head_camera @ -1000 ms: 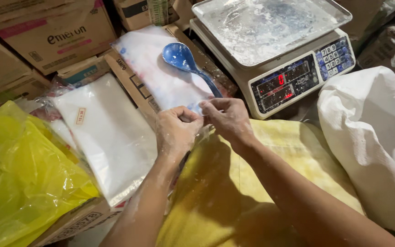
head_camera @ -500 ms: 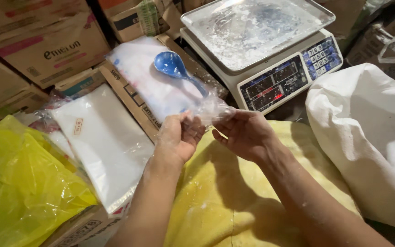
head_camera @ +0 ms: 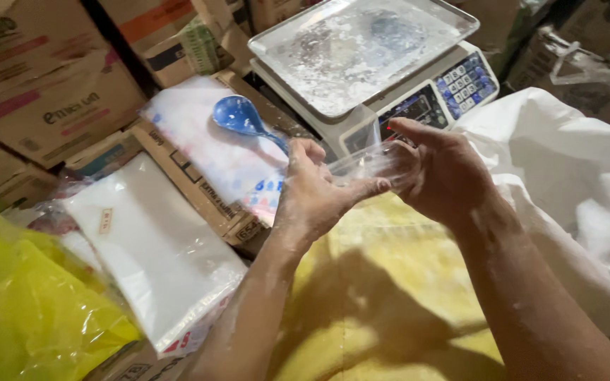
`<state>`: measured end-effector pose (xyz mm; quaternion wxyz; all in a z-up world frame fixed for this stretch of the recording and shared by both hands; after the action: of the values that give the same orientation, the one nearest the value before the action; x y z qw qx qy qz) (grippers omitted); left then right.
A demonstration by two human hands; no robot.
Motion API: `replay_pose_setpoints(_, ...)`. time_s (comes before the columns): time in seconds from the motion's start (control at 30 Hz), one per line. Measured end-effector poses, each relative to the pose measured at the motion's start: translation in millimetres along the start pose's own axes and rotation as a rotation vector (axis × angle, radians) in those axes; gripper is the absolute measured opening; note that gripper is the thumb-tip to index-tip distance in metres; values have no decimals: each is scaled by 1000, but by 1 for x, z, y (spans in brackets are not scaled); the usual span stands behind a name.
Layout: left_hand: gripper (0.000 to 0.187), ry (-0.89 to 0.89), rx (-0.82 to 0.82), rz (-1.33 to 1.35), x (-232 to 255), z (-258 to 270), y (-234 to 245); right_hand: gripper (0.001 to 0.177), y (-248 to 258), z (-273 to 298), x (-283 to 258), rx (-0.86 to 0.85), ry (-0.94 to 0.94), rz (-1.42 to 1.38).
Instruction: The person scoops white powder from a large sack into small plastic bags using a blue scoop, places each bag on a digital scale to measure the weight, and ties the bags after reaching the target weight. The process is repeated multiple times in a cluttered storage area.
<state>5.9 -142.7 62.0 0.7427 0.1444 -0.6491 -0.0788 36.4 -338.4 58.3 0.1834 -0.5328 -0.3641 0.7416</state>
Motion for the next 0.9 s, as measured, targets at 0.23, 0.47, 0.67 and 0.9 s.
replay_pose_setpoints(0.23, 32, -202, 199, -63, 15, -13, -43, 13, 30, 21, -15, 46, 160, 824)
replay_pose_setpoints(0.47, 23, -609, -57, -27, 38, 2, -92, 59, 40, 53, -31, 186, 401, 2040)
replay_pose_setpoints(0.67, 32, -235, -278, -556, 56, -8, -119, 48, 68, 90, -90, 323, 24, 1525)
replay_pose_setpoints(0.9, 57, -355, -190, -629, 49, -24, -170, 41, 137, 122, -126, 805, 9, 1084)
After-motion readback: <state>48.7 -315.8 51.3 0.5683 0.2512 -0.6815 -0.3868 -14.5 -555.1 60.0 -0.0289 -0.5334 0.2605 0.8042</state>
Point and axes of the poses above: each hand's wrist, its own z-axis away from the middle knuckle, its own y-axis out of the back of the hand, x = y × z, the point moved 1 cm from there along -z, towards the middle knuckle, and after that the axes turned 3 degrees about y, right-handed, at the moved point
